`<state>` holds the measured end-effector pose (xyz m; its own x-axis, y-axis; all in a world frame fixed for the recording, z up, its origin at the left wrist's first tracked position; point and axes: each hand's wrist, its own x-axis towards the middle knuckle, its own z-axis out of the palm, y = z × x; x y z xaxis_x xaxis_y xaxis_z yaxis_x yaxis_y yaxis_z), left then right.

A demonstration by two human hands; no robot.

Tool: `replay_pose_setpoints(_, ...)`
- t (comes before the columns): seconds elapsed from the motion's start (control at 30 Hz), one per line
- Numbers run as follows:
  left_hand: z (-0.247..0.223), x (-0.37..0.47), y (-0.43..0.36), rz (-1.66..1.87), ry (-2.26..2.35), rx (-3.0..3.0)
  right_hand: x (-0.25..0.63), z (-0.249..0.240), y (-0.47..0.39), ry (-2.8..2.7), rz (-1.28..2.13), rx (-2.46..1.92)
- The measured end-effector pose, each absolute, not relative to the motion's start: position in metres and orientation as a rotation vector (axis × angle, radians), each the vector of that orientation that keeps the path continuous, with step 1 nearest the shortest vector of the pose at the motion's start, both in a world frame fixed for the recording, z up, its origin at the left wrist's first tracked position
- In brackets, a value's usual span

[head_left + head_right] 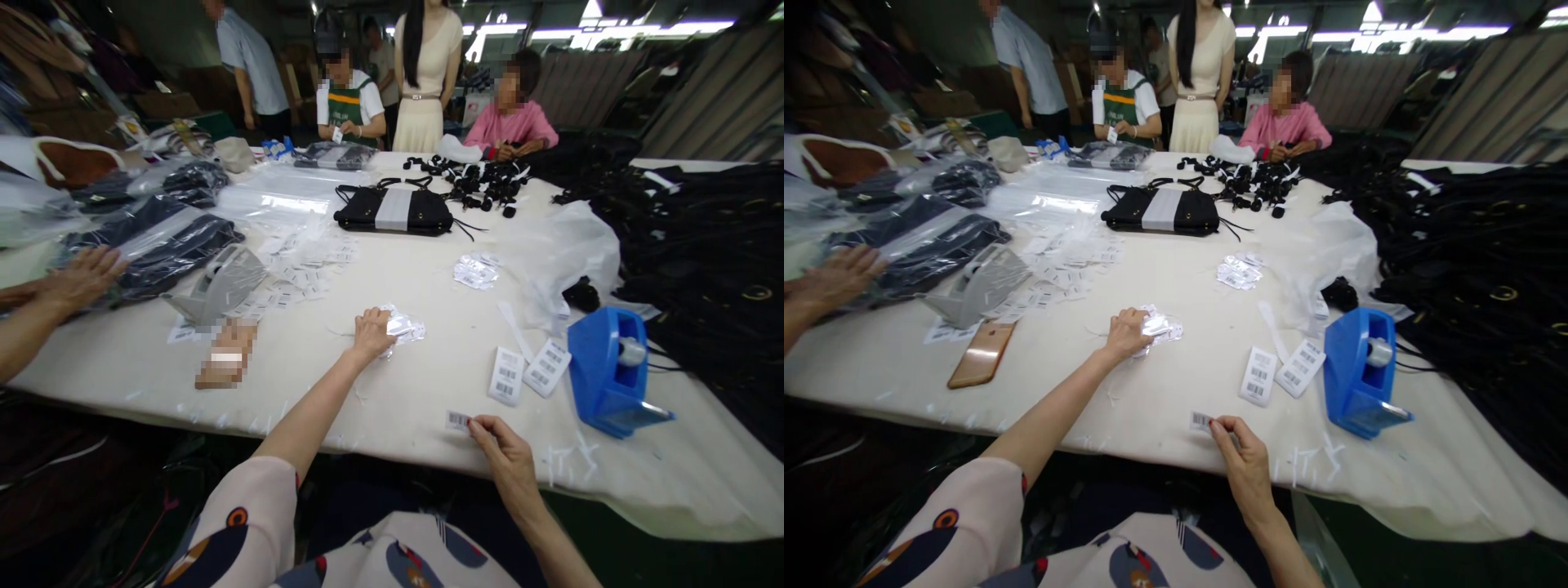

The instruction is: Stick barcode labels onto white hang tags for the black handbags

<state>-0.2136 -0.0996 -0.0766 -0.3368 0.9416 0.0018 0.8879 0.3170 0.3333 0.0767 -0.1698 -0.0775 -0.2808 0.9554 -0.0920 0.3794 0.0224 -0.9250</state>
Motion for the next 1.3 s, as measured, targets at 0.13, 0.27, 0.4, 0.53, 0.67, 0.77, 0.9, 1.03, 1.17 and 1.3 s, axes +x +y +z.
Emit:
replay_pose_setpoints(0.13, -0.077, -0.212, -0.102, 0.576, 2.370, 1.614, 0.074, -0.082, -0.168, -1.664, 1.293, -1.296)
replay_pose_setpoints(0.27, -0.076, -0.216, -0.103, 0.755, 2.291, 1.433, 0.073, -0.081, -0.165, -1.719, 1.281, -1.080)
replay_pose_setpoints(0.4, -0.060, -0.219, -0.109, 0.952, 2.136, 1.184, 0.070, -0.067, -0.162, -1.893, 1.246, -0.879)
replay_pose_setpoints(0.53, -0.035, -0.200, -0.132, 1.116, 1.814, 0.918, 0.059, -0.046, -0.159, -2.205, 1.083, -0.682)
replay_pose_setpoints(0.67, -0.026, -0.158, -0.166, 1.205, 1.273, 0.550, 0.047, -0.033, -0.154, -2.382, 0.889, -0.551)
replay_pose_setpoints(0.77, -0.036, -0.139, -0.177, 1.184, 1.250, 0.557, 0.045, -0.033, -0.149, -2.407, 0.821, -0.547)
replay_pose_setpoints(0.9, -0.057, -0.156, -0.151, 1.270, 1.620, 0.882, 0.052, -0.038, -0.148, -2.335, 0.812, -0.662)
replay_pose_setpoints(1.03, -0.069, -0.199, -0.115, 1.004, 2.050, 1.223, 0.061, -0.045, -0.153, -2.288, 0.823, -0.742)
replay_pose_setpoints(1.17, -0.073, -0.221, -0.107, 0.916, 2.181, 1.279, 0.066, -0.054, -0.158, -2.263, 0.847, -0.769)
replay_pose_setpoints(1.3, -0.072, -0.226, -0.110, 0.904, 2.277, 1.315, 0.065, -0.058, -0.161, -2.270, 0.874, -0.764)
